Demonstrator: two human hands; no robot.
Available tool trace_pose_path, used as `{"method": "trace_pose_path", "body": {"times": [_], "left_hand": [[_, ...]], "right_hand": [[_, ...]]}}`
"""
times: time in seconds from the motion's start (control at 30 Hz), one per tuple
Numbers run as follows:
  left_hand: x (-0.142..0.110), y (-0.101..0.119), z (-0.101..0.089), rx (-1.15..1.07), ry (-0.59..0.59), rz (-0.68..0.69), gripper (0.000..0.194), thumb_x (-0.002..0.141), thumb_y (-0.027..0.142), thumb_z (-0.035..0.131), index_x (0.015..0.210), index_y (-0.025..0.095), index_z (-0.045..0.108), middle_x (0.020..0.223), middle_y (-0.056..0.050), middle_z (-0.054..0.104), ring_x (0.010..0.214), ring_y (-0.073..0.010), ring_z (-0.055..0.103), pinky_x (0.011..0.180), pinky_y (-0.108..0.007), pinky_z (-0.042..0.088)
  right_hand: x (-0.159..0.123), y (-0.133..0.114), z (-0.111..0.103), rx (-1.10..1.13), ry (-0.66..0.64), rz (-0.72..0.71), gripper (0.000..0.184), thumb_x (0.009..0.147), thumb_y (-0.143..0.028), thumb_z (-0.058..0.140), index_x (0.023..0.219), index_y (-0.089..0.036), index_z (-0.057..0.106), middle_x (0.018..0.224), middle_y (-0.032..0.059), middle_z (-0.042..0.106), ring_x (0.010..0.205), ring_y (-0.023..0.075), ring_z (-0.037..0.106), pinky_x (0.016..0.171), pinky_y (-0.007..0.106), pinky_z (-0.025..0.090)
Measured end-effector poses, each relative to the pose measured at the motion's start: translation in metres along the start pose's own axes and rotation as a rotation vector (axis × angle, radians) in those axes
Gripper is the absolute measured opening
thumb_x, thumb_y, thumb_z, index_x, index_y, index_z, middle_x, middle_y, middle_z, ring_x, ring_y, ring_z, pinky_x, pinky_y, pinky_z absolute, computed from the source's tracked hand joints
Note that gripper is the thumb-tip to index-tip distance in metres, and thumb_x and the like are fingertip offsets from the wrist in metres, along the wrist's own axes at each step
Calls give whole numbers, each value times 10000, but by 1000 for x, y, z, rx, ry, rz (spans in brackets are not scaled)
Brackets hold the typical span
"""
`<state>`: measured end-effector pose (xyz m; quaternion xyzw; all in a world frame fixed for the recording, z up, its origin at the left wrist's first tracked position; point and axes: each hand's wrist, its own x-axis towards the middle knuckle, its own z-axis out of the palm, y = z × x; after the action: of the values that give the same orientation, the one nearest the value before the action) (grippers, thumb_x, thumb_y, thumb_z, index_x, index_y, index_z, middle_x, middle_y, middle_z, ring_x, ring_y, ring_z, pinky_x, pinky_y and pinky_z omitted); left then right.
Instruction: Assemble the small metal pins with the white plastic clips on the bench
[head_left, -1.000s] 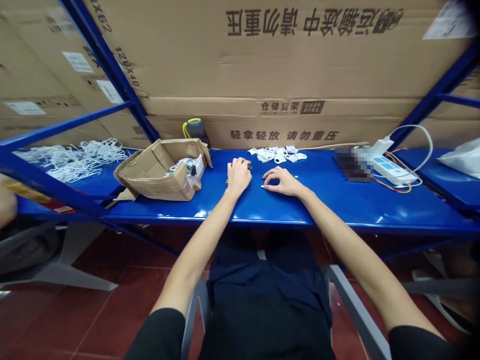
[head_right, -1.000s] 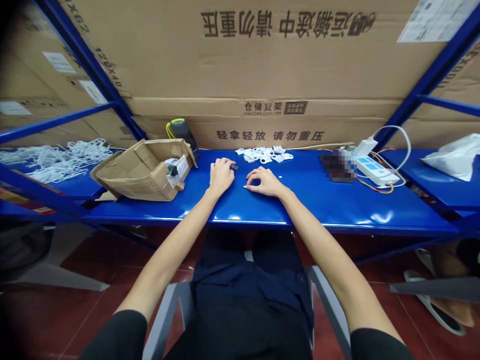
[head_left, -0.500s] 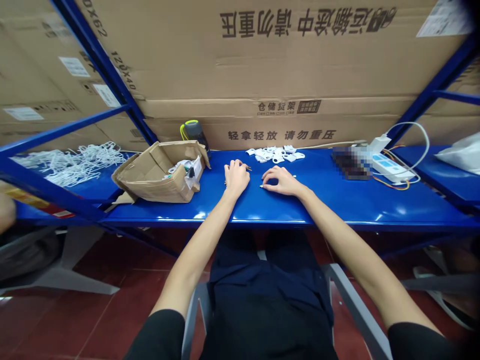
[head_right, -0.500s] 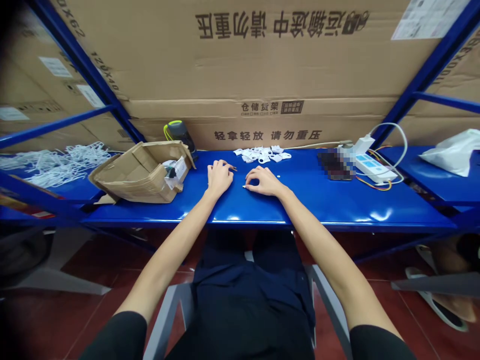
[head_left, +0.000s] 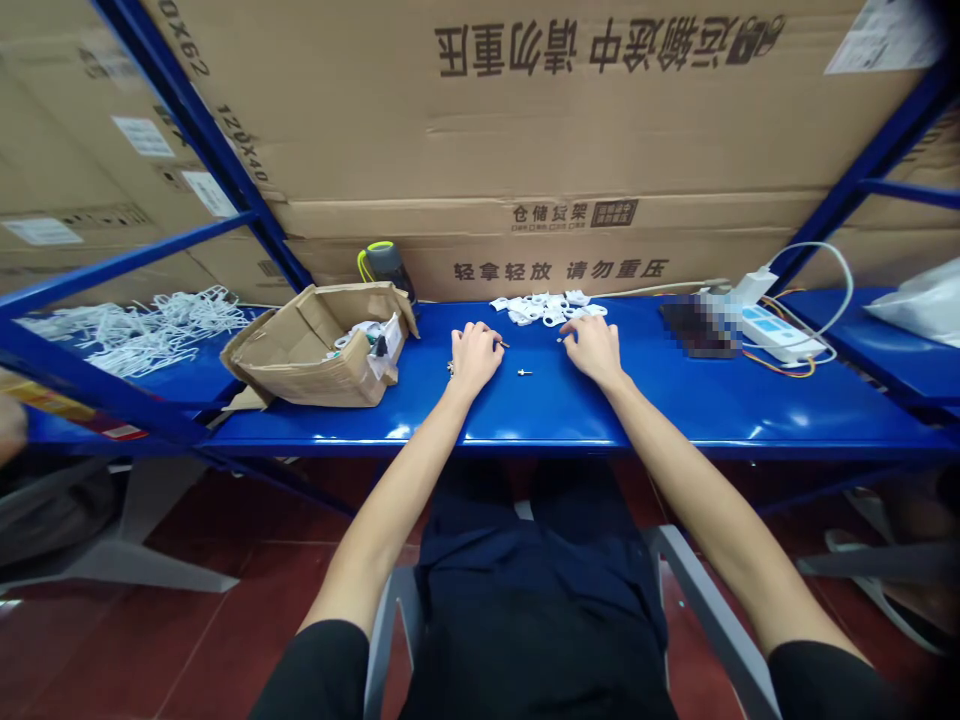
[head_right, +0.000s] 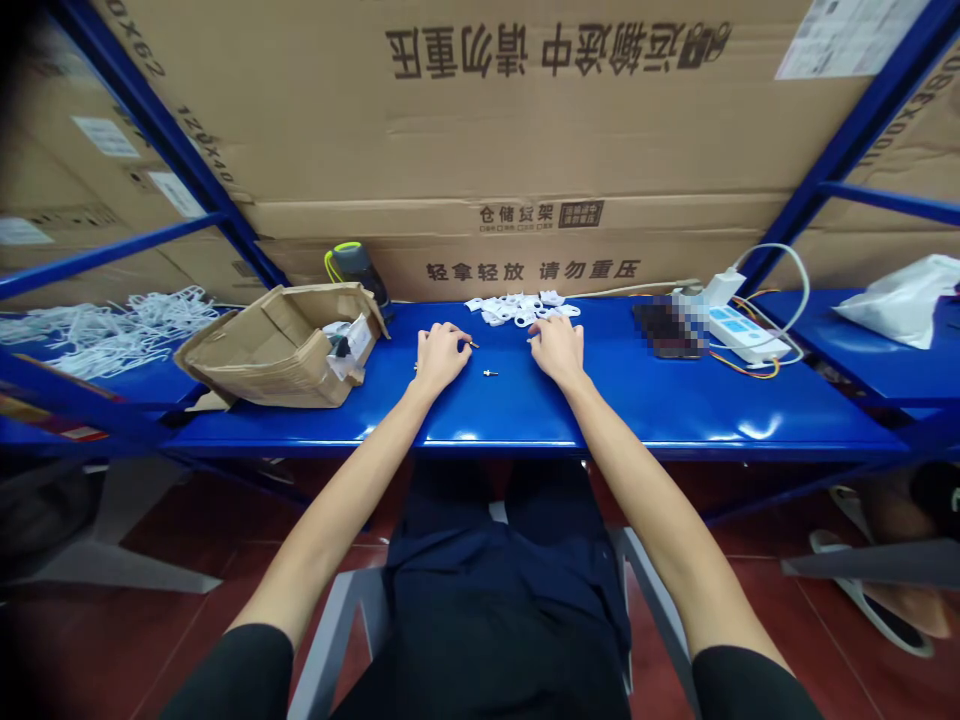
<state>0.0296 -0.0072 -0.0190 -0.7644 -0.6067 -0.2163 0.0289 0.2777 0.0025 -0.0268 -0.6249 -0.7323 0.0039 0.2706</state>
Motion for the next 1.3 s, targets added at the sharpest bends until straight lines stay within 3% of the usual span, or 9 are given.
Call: {"method": "trace_pose_path", "body": {"times": [0.13, 0.37, 0.83, 1.03, 1.3], "left_hand": [[1, -1, 1, -37, -29, 40, 266, 1075, 249, 576, 1144, 249, 832, 1306, -113, 755, 1256, -346, 613, 1077, -526, 450], [2, -1, 1, -68, -72, 83, 255, 1113, 292, 573, 1139, 271, 826, 1288, -98, 747, 1256, -322, 602, 1086, -489, 441], [-2, 6, 3, -85, -150, 262, 282, 1150, 328, 508, 1174, 239, 774, 1333, -85, 738, 1264, -283, 612, 1115, -434, 439], [1, 3, 4, -69, -149, 328, 296, 1140, 332, 535, 1231, 281, 812, 1300, -72, 745, 1247, -279, 612, 1111, -434, 423], [4, 1, 4, -82, -131, 318, 235, 1108, 354, 626, 1200, 291, 833, 1265, -61, 767, 1223, -287, 626, 1080, -437, 424]], "right_hand": [[-1, 7, 8, -16, 2, -25, 264, 1031, -284, 577, 1120, -208, 813, 1274, 237, 732, 1291, 468, 566, 1024, 659, 443], [1, 13, 15, -16, 25, -99, 331, 1067, -377, 566, 1003, -231, 856, 1148, 208, 754, 1206, 428, 576, 982, 600, 460], [-3, -18, 15, 206, -157, -344, 191, 1028, -333, 654, 1070, -268, 828, 1190, 73, 833, 1137, 343, 658, 989, 502, 445], [-1, -19, 18, 166, -167, -358, 219, 1039, -326, 633, 1068, -260, 840, 1221, 88, 830, 1183, 363, 644, 980, 510, 450], [-1, -20, 17, 105, -148, -382, 258, 1063, -333, 597, 1059, -255, 842, 1202, 104, 822, 1200, 364, 636, 970, 497, 451]]}}
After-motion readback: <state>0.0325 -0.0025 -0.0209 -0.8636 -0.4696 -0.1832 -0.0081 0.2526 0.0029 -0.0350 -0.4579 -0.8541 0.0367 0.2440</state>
